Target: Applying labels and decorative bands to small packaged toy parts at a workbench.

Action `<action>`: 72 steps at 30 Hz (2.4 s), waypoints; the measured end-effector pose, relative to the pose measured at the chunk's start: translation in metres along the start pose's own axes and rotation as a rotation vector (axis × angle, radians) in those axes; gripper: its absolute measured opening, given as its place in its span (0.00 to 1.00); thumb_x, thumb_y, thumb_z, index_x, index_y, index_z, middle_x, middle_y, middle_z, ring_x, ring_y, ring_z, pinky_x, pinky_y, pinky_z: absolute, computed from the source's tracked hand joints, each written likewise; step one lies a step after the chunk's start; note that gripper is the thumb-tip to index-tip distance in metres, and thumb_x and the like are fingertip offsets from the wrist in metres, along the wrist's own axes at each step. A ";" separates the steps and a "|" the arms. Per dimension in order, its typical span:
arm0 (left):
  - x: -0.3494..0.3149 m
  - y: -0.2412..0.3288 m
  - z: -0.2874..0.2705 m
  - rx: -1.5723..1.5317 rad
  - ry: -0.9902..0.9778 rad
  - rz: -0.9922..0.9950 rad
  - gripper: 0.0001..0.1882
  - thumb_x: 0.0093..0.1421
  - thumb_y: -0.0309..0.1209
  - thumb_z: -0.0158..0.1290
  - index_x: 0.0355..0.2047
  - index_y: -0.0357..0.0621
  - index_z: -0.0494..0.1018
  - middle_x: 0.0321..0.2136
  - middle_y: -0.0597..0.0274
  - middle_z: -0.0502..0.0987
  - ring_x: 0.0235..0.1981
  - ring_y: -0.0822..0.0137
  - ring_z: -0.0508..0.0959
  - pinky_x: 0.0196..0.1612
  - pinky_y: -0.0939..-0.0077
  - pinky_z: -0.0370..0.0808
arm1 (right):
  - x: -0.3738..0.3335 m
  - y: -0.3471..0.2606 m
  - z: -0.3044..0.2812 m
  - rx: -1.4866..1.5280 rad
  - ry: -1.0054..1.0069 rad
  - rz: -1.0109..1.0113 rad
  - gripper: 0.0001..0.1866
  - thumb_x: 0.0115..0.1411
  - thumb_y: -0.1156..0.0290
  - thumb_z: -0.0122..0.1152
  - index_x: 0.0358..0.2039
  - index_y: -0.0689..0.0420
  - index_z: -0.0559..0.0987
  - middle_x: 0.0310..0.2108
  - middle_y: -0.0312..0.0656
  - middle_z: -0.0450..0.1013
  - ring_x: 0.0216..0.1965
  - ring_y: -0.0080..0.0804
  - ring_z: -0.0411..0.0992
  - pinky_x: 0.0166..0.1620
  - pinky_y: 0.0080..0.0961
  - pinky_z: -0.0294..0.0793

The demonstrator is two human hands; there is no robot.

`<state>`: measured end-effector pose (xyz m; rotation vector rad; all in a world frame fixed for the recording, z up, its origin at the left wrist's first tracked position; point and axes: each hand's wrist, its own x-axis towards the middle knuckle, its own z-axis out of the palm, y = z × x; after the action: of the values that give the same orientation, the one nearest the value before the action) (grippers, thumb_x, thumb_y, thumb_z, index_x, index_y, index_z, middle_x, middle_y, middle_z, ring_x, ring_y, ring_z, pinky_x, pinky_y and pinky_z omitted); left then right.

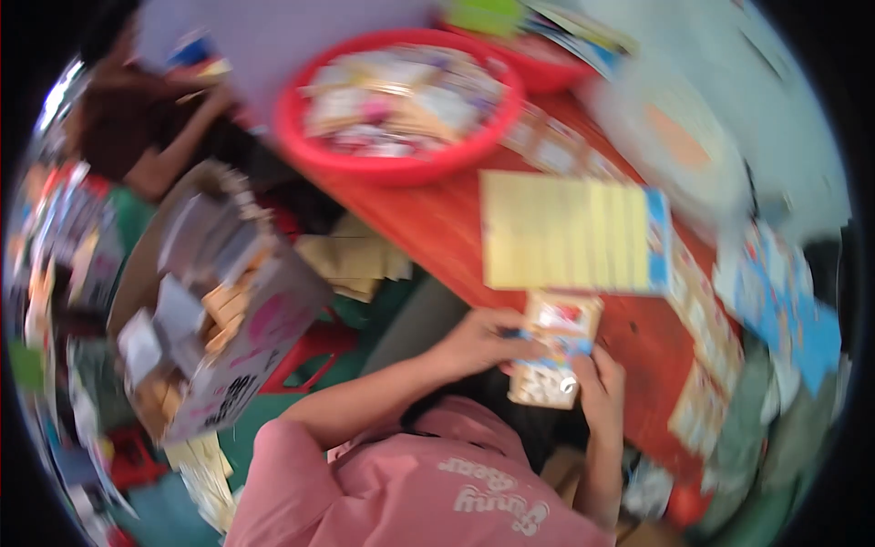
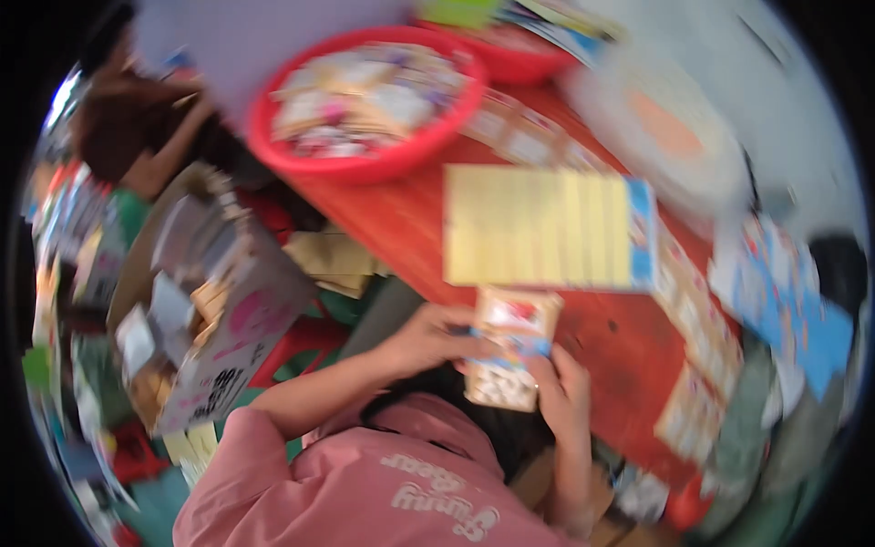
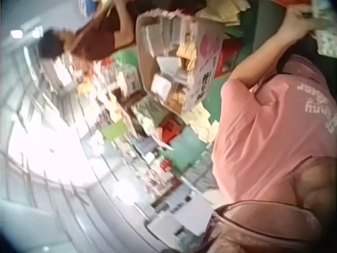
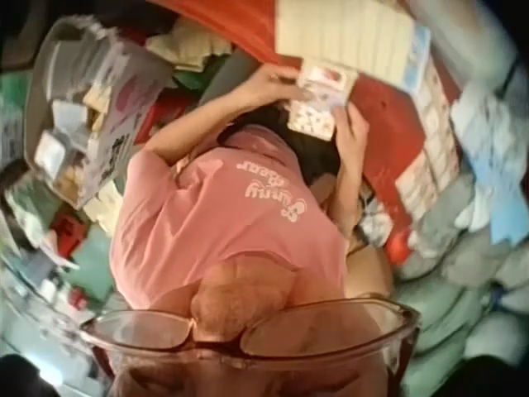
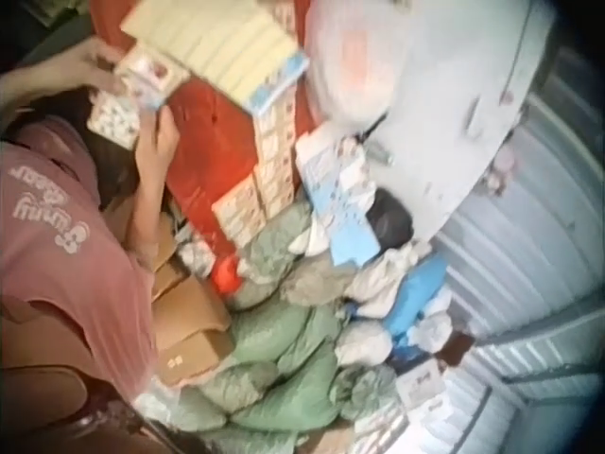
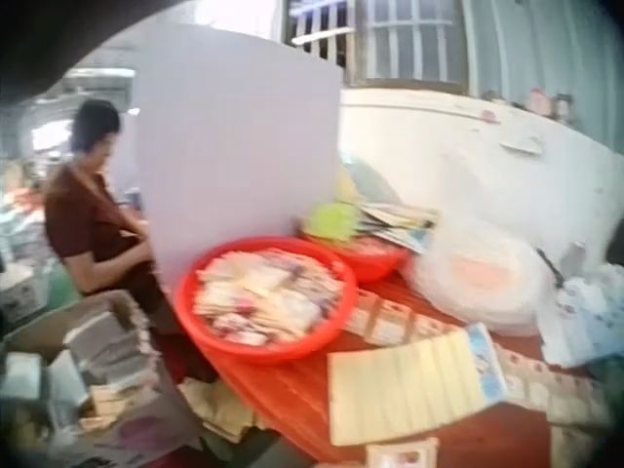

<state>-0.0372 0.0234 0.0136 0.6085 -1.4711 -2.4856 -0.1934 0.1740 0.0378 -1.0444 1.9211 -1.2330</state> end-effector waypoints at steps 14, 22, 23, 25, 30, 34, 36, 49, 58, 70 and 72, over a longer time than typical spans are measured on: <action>-0.010 0.011 -0.017 -0.156 -0.147 0.195 0.28 0.58 0.26 0.53 0.59 0.41 0.59 0.37 0.63 0.77 0.31 0.77 0.77 0.30 0.86 0.74 | -0.001 0.019 0.033 0.846 -0.197 0.057 0.20 0.64 0.61 0.48 0.47 0.67 0.69 0.42 0.45 0.72 0.42 0.31 0.72 0.46 0.29 0.71; -0.006 0.002 -0.018 -0.190 0.313 0.316 0.15 0.64 0.26 0.42 0.49 0.34 0.68 0.37 0.56 0.77 0.38 0.68 0.78 0.41 0.76 0.75 | 0.020 0.017 0.043 1.009 -0.198 0.178 0.17 0.63 0.65 0.49 0.47 0.64 0.70 0.38 0.38 0.72 0.39 0.25 0.71 0.43 0.26 0.71; -0.006 0.010 -0.013 -0.244 0.333 0.260 0.16 0.65 0.29 0.41 0.49 0.32 0.67 0.37 0.55 0.77 0.38 0.68 0.78 0.41 0.75 0.75 | 0.022 0.020 0.037 1.016 -0.188 0.152 0.17 0.64 0.63 0.49 0.46 0.64 0.71 0.39 0.38 0.73 0.39 0.25 0.72 0.43 0.25 0.71; -0.005 0.014 -0.018 -0.321 0.229 0.196 0.19 0.66 0.34 0.41 0.48 0.30 0.66 0.38 0.55 0.76 0.39 0.67 0.77 0.41 0.73 0.75 | 0.025 0.019 0.032 1.033 -0.153 0.128 0.19 0.64 0.60 0.49 0.45 0.64 0.72 0.40 0.39 0.73 0.39 0.24 0.72 0.43 0.24 0.71; 0.002 0.008 -0.001 -0.215 0.127 0.255 0.13 0.61 0.33 0.52 0.41 0.35 0.72 0.33 0.58 0.78 0.31 0.71 0.78 0.35 0.77 0.76 | 0.025 0.018 0.023 0.981 -0.091 0.127 0.22 0.64 0.56 0.48 0.46 0.64 0.72 0.42 0.41 0.74 0.42 0.26 0.73 0.46 0.25 0.72; 0.011 0.007 -0.004 -0.275 0.146 0.203 0.05 0.58 0.28 0.55 0.30 0.38 0.74 0.28 0.62 0.78 0.29 0.74 0.77 0.33 0.79 0.76 | 0.023 0.029 0.024 1.026 -0.131 0.130 0.23 0.63 0.56 0.49 0.46 0.64 0.71 0.43 0.42 0.73 0.44 0.29 0.73 0.47 0.28 0.73; 0.014 0.003 0.000 -0.293 0.145 0.173 0.07 0.58 0.28 0.55 0.34 0.37 0.74 0.27 0.62 0.77 0.28 0.74 0.77 0.33 0.79 0.76 | 0.021 0.033 0.029 1.065 -0.235 0.093 0.23 0.63 0.56 0.50 0.47 0.64 0.71 0.45 0.45 0.72 0.44 0.33 0.73 0.47 0.29 0.73; 0.019 0.036 0.038 -0.093 -0.039 0.055 0.34 0.50 0.31 0.63 0.54 0.37 0.60 0.19 0.66 0.74 0.20 0.77 0.72 0.25 0.85 0.68 | 0.022 0.047 0.034 1.482 -0.527 0.103 0.23 0.60 0.54 0.54 0.43 0.64 0.71 0.34 0.47 0.72 0.37 0.39 0.74 0.31 0.23 0.75; 0.018 0.030 0.040 -0.112 0.043 0.099 0.30 0.51 0.31 0.62 0.51 0.36 0.62 0.18 0.64 0.74 0.16 0.76 0.74 0.20 0.87 0.67 | 0.033 0.052 0.046 1.614 -0.516 0.098 0.14 0.60 0.61 0.55 0.34 0.61 0.72 0.20 0.43 0.68 0.23 0.38 0.72 0.23 0.25 0.72; 0.023 0.027 0.042 0.030 -0.048 0.010 0.29 0.51 0.31 0.63 0.48 0.34 0.61 0.13 0.65 0.72 0.12 0.79 0.72 0.14 0.88 0.67 | 0.028 0.043 0.042 1.483 -0.534 0.181 0.20 0.60 0.51 0.48 0.35 0.57 0.71 0.18 0.48 0.68 0.18 0.38 0.69 0.22 0.28 0.68; 0.027 0.027 0.044 0.067 -0.023 0.026 0.23 0.51 0.30 0.62 0.43 0.32 0.67 0.14 0.63 0.73 0.11 0.79 0.72 0.13 0.87 0.68 | 0.035 0.046 0.043 1.606 -0.614 0.055 0.35 0.59 0.40 0.39 0.32 0.68 0.71 0.17 0.52 0.68 0.16 0.43 0.67 0.20 0.33 0.65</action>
<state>-0.0823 0.0350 0.0493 0.5704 -1.5659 -2.4407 -0.1884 0.1361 -0.0239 -0.3290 0.1562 -1.5764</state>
